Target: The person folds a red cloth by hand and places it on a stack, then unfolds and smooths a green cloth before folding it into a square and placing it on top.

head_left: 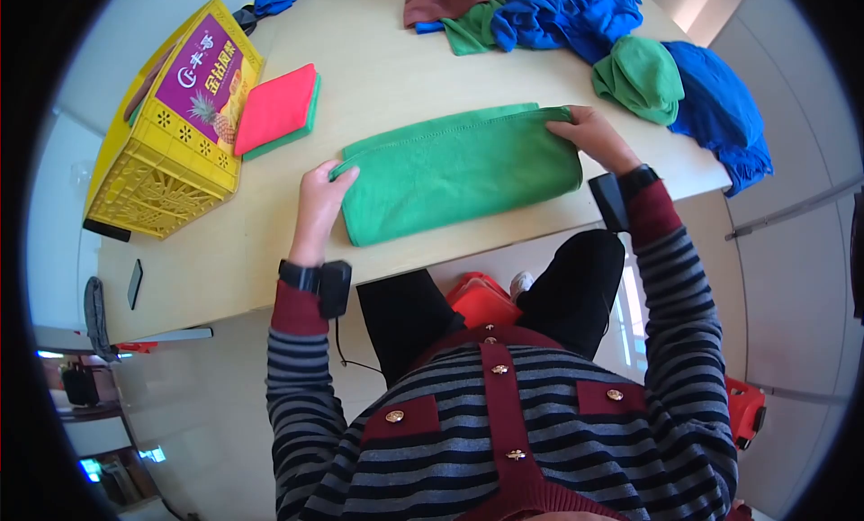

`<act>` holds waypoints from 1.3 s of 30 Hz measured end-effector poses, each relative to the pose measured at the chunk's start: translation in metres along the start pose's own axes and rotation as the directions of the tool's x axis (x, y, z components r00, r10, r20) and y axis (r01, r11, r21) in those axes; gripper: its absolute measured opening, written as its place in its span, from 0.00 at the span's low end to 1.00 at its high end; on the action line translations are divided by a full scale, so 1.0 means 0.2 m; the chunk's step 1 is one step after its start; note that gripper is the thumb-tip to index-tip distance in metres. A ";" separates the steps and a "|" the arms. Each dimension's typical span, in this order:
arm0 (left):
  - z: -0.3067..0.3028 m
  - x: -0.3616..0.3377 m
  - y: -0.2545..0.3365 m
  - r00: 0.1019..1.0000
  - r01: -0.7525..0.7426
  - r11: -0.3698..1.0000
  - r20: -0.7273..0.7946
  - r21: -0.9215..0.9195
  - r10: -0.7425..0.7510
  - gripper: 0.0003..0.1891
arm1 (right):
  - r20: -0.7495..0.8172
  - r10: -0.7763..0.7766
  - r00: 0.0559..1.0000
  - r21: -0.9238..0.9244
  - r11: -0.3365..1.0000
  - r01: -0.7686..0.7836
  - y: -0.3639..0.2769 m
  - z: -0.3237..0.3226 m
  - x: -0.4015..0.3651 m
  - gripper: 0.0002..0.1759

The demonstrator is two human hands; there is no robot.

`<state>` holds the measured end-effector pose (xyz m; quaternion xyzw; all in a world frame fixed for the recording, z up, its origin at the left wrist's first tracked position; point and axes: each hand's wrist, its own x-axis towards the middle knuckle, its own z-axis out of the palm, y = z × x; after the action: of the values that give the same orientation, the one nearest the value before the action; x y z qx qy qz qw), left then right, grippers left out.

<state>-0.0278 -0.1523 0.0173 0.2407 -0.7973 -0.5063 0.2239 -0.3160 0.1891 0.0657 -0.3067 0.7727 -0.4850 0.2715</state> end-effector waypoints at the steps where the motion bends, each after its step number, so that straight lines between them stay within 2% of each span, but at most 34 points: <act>1: 0.00 0.06 -0.05 1.000 0.003 0.997 -0.026 0.071 -0.001 0.19 | -0.027 0.002 1.000 -0.002 1.000 -0.002 0.05 0.02 0.08 0.12; 6: 0.03 0.13 -0.10 0.997 0.075 0.997 0.018 -0.011 -0.075 0.14 | -0.124 0.005 0.992 0.002 1.000 -0.005 0.20 0.09 0.26 0.13; 9: 0.06 0.20 -0.25 0.992 0.003 0.994 -0.126 0.112 0.011 0.14 | -0.158 0.005 0.987 -0.035 0.999 -0.011 0.25 0.11 0.29 0.13; 10: 0.05 0.22 -0.27 0.992 0.009 0.994 -0.128 0.111 0.006 0.14 | -0.177 0.012 0.984 -0.070 0.997 -0.024 0.27 0.11 0.29 0.14; 13: 0.05 0.26 -0.30 0.992 -0.028 0.975 -0.114 0.221 0.054 0.23 | -0.185 0.013 0.983 -0.135 0.990 -0.039 0.26 0.11 0.28 0.15; 16: 0.05 0.26 -0.25 0.997 0.010 0.967 -0.076 0.255 0.010 0.22 | -0.164 0.012 0.986 -0.189 0.981 -0.043 0.18 0.09 0.21 0.17; 18: 0.05 0.26 -0.20 0.998 0.023 0.962 -0.057 0.274 -0.007 0.22 | -0.167 0.111 0.980 -0.126 0.983 -0.133 0.12 0.09 0.13 0.19; 21: 0.05 0.19 -0.15 0.999 0.024 1.000 -0.026 0.019 -0.024 0.20 | -0.166 0.180 0.969 -0.064 0.979 -0.193 0.11 0.09 0.03 0.20; 22: 0.05 0.15 -0.13 1.000 0.024 1.000 -0.018 0.018 -0.023 0.20 | -0.168 0.197 0.966 -0.038 0.978 -0.206 0.12 0.08 0.00 0.20; 25: 0.04 0.00 -0.08 0.991 0.111 0.979 -0.060 -0.169 -0.123 0.17 | -0.193 0.210 0.958 0.000 0.977 -0.214 0.14 0.08 -0.08 0.20; 26: 0.05 -0.04 -0.09 0.991 0.112 0.980 -0.051 -0.166 -0.122 0.17 | -0.207 0.201 0.957 0.006 0.979 -0.204 0.15 0.09 -0.10 0.20; 28: 0.06 -0.12 -0.12 0.987 0.065 0.993 -0.142 -0.102 -0.079 0.15 | -0.223 0.192 0.956 0.014 0.981 -0.194 0.16 0.11 -0.13 0.20; 29: 0.07 -0.15 -0.12 0.981 0.044 0.997 -0.188 -0.067 -0.056 0.14 | -0.252 0.155 0.955 -0.043 0.984 -0.171 0.18 0.13 -0.13 0.19; 30: 0.07 -0.17 -0.12 0.981 0.047 0.997 -0.185 -0.065 -0.058 0.14 | -0.277 0.117 0.954 -0.102 0.983 -0.150 0.20 0.16 -0.14 0.18; 33: 0.07 -0.23 -0.09 0.992 0.074 0.981 -0.115 0.178 -0.054 0.12 | -0.312 0.052 0.949 -0.183 0.977 -0.114 0.21 0.21 -0.18 0.17; 35: 0.09 -0.26 -0.06 0.987 0.075 0.966 -0.158 0.248 -0.036 0.12 | -0.345 0.001 0.938 -0.230 0.969 -0.086 0.20 0.25 -0.22 0.15; 37: 0.12 -0.27 -0.02 0.973 0.076 0.922 -0.232 0.379 0.016 0.12 | -0.383 -0.023 0.923 -0.199 0.978 -0.058 0.20 0.27 -0.25 0.14; 39: 0.14 -0.29 0.00 0.964 0.058 0.918 -0.261 0.392 0.051 0.12 | -0.462 -0.063 0.885 -0.141 0.990 -0.003 0.20 0.30 -0.29 0.12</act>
<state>0.0002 -0.0977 -0.0006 0.3481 -0.8454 -0.2980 0.2745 -0.2435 0.2098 0.0139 -0.2115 0.8418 -0.4942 0.0491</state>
